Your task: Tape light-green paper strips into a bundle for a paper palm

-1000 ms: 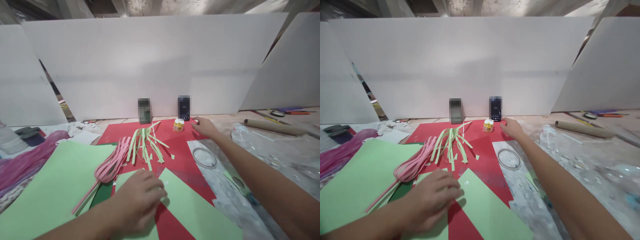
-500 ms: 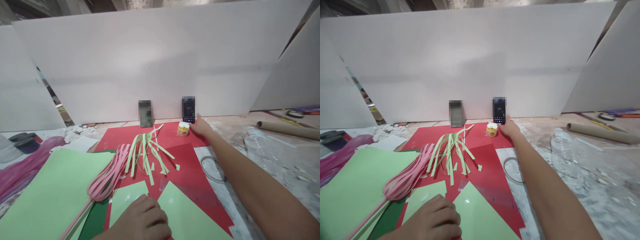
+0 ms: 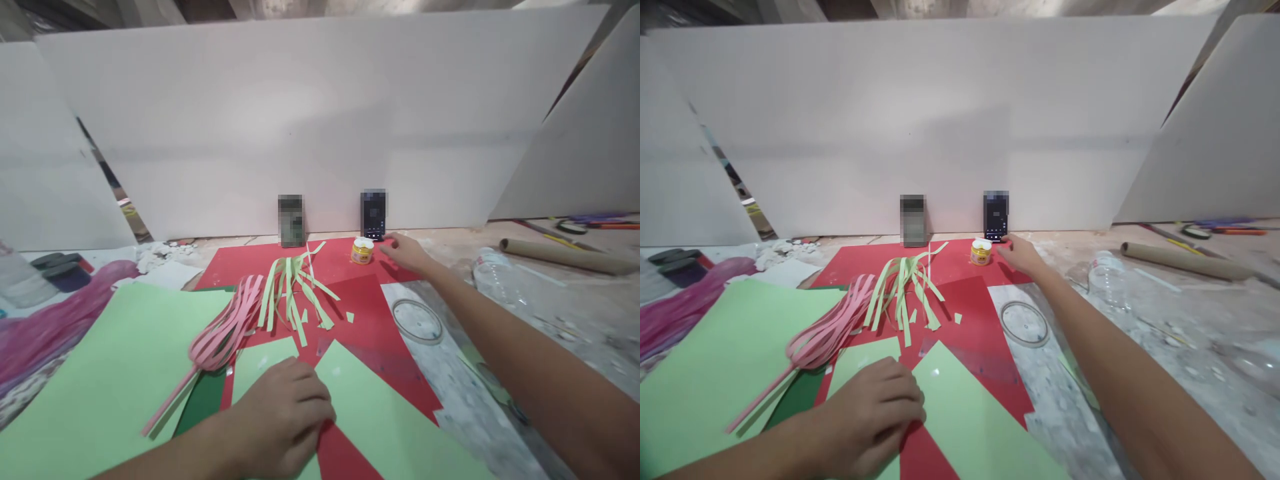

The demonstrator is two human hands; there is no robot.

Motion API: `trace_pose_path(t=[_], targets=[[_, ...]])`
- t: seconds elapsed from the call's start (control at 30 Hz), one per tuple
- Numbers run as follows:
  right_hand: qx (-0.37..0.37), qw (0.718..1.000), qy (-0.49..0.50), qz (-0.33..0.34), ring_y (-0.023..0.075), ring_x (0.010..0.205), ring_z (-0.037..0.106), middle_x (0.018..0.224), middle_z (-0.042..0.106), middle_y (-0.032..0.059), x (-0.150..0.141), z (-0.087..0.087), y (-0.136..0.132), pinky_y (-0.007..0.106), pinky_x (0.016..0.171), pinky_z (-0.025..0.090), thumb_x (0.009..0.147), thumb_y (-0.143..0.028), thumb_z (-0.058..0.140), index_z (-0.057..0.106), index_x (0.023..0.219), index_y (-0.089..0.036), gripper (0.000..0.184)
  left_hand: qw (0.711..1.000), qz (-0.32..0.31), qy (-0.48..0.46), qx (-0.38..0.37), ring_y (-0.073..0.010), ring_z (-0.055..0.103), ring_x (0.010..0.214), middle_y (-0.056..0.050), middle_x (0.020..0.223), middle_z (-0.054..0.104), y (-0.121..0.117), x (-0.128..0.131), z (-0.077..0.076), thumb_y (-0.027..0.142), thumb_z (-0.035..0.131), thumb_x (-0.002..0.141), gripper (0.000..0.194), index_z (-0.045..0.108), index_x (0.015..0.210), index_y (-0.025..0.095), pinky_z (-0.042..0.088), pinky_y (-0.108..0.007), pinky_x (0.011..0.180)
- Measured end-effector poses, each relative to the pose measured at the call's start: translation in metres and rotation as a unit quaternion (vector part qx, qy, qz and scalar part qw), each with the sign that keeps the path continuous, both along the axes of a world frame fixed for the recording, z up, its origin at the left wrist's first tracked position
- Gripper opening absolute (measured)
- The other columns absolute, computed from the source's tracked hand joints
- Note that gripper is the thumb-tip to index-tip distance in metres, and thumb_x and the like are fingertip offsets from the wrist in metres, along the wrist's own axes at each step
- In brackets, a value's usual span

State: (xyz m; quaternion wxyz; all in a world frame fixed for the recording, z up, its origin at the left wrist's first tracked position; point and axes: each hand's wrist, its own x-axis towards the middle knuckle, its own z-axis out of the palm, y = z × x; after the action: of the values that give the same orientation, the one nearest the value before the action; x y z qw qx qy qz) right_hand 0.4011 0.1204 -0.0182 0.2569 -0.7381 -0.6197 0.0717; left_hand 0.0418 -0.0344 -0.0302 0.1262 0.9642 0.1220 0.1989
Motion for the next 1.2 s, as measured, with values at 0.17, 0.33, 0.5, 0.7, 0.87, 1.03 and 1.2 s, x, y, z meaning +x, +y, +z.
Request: trace_pose_path(t=[0.17,0.33,0.5,0.7,0.87,1.03,1.2], targets=[[0.012,0.999,0.013,0.045,0.0181,0.068,0.063,0.079,0.069,0.0054,-0.022,0.017,-0.056,0.026,0.062,0.045,0.082,-0.036,0.053,0.067,0.101,-0.019,0.03,0.993,0.107,0.058,-0.003,-0.0257,0.053,0.107,-0.01,0.122,0.058,-0.005,0.003,0.006,0.024,0.052,0.083,0.038,0.053,0.121,0.021,0.043,-0.041,0.09],[0.012,0.995,0.025,0.099,0.0177,0.068,0.062,0.076,0.069,0.0031,-0.054,0.019,-0.103,0.025,0.058,0.044,0.08,-0.039,0.054,0.07,0.092,-0.021,0.027,0.987,0.123,0.093,-0.042,-0.0269,0.052,0.111,-0.009,0.119,0.06,-0.007,0.009,0.013,0.035,0.055,0.085,0.036,0.055,0.118,0.02,0.041,-0.043,0.096],[0.05,0.993,0.032,0.098,0.0174,0.065,0.06,0.071,0.065,0.0025,-0.078,0.01,-0.123,0.026,0.059,0.042,0.081,-0.04,0.052,0.067,0.092,-0.02,0.027,0.978,0.166,0.02,-0.122,-0.0228,0.057,0.096,-0.007,0.105,0.064,-0.009,0.007,0.009,0.027,0.056,0.082,0.029,0.06,0.111,0.021,0.046,-0.036,0.085],[0.111,0.989,0.051,0.086,0.0159,0.062,0.054,0.068,0.058,0.0013,-0.095,0.017,-0.143,0.026,0.059,0.04,0.085,-0.041,0.048,0.059,0.091,-0.019,0.025,0.948,0.215,-0.063,-0.226,-0.0154,0.056,0.078,-0.005,0.11,0.061,-0.004,-0.003,0.002,0.018,0.054,0.077,0.047,0.054,0.123,0.025,0.048,-0.029,0.071],[0.196,0.97,0.066,0.127,0.0167,0.064,0.051,0.075,0.055,0.003,-0.126,0.02,-0.167,0.028,0.062,0.042,0.085,-0.043,0.05,0.055,0.099,-0.021,0.027,0.914,0.261,-0.13,-0.282,-0.013,0.056,0.075,-0.006,0.107,0.061,0.0,-0.007,0.008,0.021,0.055,0.078,0.057,0.044,0.134,0.025,0.049,-0.026,0.067],[0.067,0.959,0.095,0.259,0.0179,0.07,0.055,0.08,0.061,0.0031,-0.148,0.01,-0.172,0.028,0.062,0.043,0.08,-0.041,0.057,0.061,0.087,-0.021,0.021,0.903,0.256,-0.207,-0.278,-0.0101,0.058,0.073,-0.007,0.121,0.057,0.002,-0.007,0.01,0.025,0.057,0.08,0.059,0.04,0.136,0.025,0.05,-0.025,0.069],[0.017,0.936,0.255,0.242,0.0168,0.068,0.059,0.079,0.064,0.0016,-0.151,0.008,-0.173,0.025,0.058,0.044,0.085,-0.04,0.051,0.06,0.086,-0.019,0.023,0.878,0.257,-0.19,-0.357,-0.0153,0.065,0.084,-0.01,0.112,0.064,0.012,-0.008,0.015,0.037,0.056,0.084,0.052,0.045,0.131,0.018,0.052,-0.028,0.078]])
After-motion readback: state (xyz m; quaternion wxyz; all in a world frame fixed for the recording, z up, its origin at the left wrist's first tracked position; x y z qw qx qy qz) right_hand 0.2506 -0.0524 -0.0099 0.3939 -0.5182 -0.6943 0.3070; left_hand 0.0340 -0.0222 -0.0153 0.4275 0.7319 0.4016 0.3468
